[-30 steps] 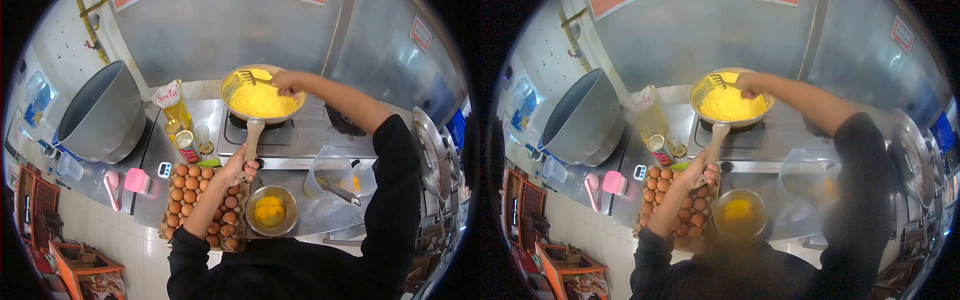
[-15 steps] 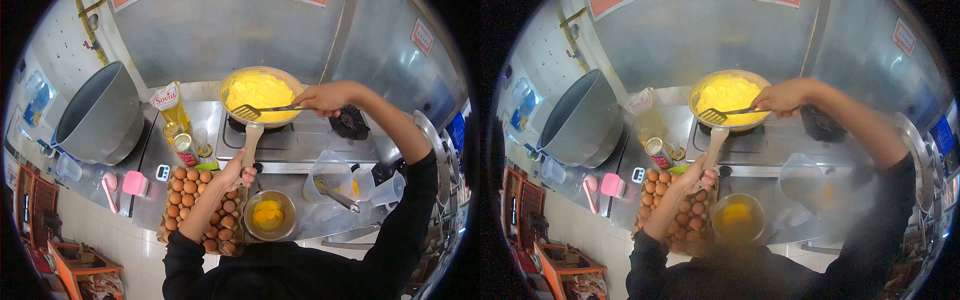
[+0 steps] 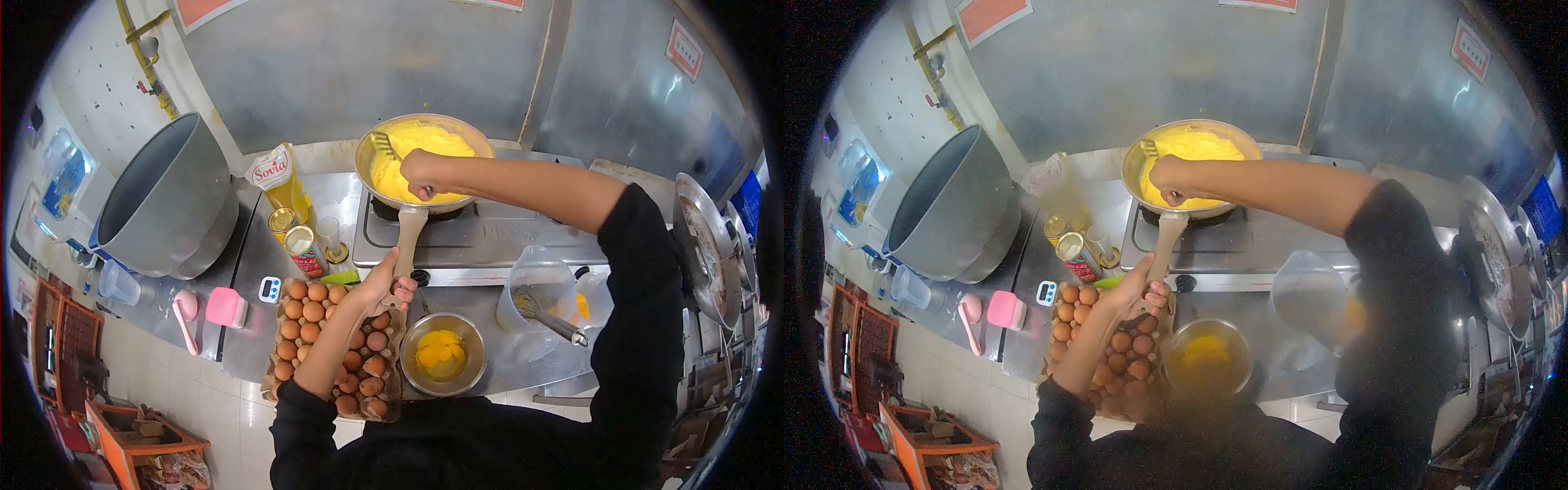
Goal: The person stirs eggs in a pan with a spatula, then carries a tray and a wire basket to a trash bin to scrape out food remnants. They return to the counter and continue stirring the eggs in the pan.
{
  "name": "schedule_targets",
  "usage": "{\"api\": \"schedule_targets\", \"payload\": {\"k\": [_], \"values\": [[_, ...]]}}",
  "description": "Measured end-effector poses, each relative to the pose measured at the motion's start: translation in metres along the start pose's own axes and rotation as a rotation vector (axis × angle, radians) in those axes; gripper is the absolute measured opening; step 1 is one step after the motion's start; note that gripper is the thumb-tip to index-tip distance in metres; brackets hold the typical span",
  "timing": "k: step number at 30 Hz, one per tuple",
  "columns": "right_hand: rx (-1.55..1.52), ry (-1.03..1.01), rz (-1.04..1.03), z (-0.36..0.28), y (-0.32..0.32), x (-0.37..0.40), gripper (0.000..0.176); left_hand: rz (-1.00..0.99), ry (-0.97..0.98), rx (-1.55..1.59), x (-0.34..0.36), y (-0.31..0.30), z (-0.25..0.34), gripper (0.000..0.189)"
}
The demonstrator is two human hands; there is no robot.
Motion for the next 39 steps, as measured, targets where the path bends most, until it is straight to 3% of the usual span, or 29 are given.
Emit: {"api": "schedule_targets", "payload": {"k": [3,4,5,6,8,10,11,13,16,17,19,23,30,32,36,39], "values": [[0.546,-0.791,-0.093,0.013,-0.008,-0.018,0.020,0.023,0.037,-0.019,0.001,0.001,0.002,0.034],[0.463,-0.690,-0.298,0.018,-0.020,-0.016,0.018,0.034,0.055,-0.031,0.001,-0.002,0.001,0.034],[0.571,-0.509,-0.198,0.049,-0.039,-0.020,0.014,0.028,0.053,0.026,0.000,-0.005,0.000,0.034],[0.663,-0.314,-0.126,0.040,-0.062,-0.003,0.013,0.022,0.049,0.030,0.001,-0.005,-0.002,0.034],[-0.411,0.742,-0.134,0.045,-0.105,0.017,0.012,0.007,0.067,0.021,0.001,-0.002,0.000,0.034],[0.183,0.647,0.022,0.010,-0.130,0.049,0.014,-0.004,0.083,0.021,0.003,0.002,0.001,0.034],[0.195,0.651,0.021,-0.004,-0.136,0.063,0.014,0.033,0.088,0.025,0.005,0.005,0.001,0.034],[0.576,0.535,-0.060,-0.032,-0.143,0.085,0.017,0.067,0.094,0.038,0.005,0.004,0.000,0.035],[0.791,0.598,-0.199,-0.055,-0.130,0.103,0.021,0.065,0.103,0.062,0.006,0.006,0.000,0.035],[0.790,0.599,-0.201,-0.056,-0.119,0.106,0.021,0.065,0.100,0.063,0.005,0.005,-0.001,0.035],[1.129,0.652,-0.125,-0.057,-0.097,0.109,0.018,0.080,0.121,0.048,0.004,0.004,-0.001,0.036],[1.114,0.638,-0.023,-0.052,-0.045,0.103,0.015,0.081,0.145,0.072,0.003,0.004,-0.003,0.036],[1.202,0.523,0.174,0.041,-0.009,0.077,0.014,0.047,0.106,0.067,0.004,0.000,-0.001,0.038],[1.224,0.347,0.365,0.062,-0.016,0.082,0.018,0.042,0.070,0.010,0.005,0.002,0.001,0.037],[1.245,0.353,0.346,0.076,-0.052,0.097,0.026,0.011,0.034,-0.046,0.006,0.004,0.005,0.041],[1.338,0.232,0.257,0.095,-0.092,0.099,0.036,0.009,0.004,-0.046,0.005,0.000,0.006,0.041]]}}
Point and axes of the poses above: each hand's wrist, its own x-axis away from the middle knuckle, its own y-axis out of the palm, z = x × y, the point moved 3 cm from there along -x, towards the middle knuckle, and after that the axes turned 5 degrees about -z, right-handed, at the moved point
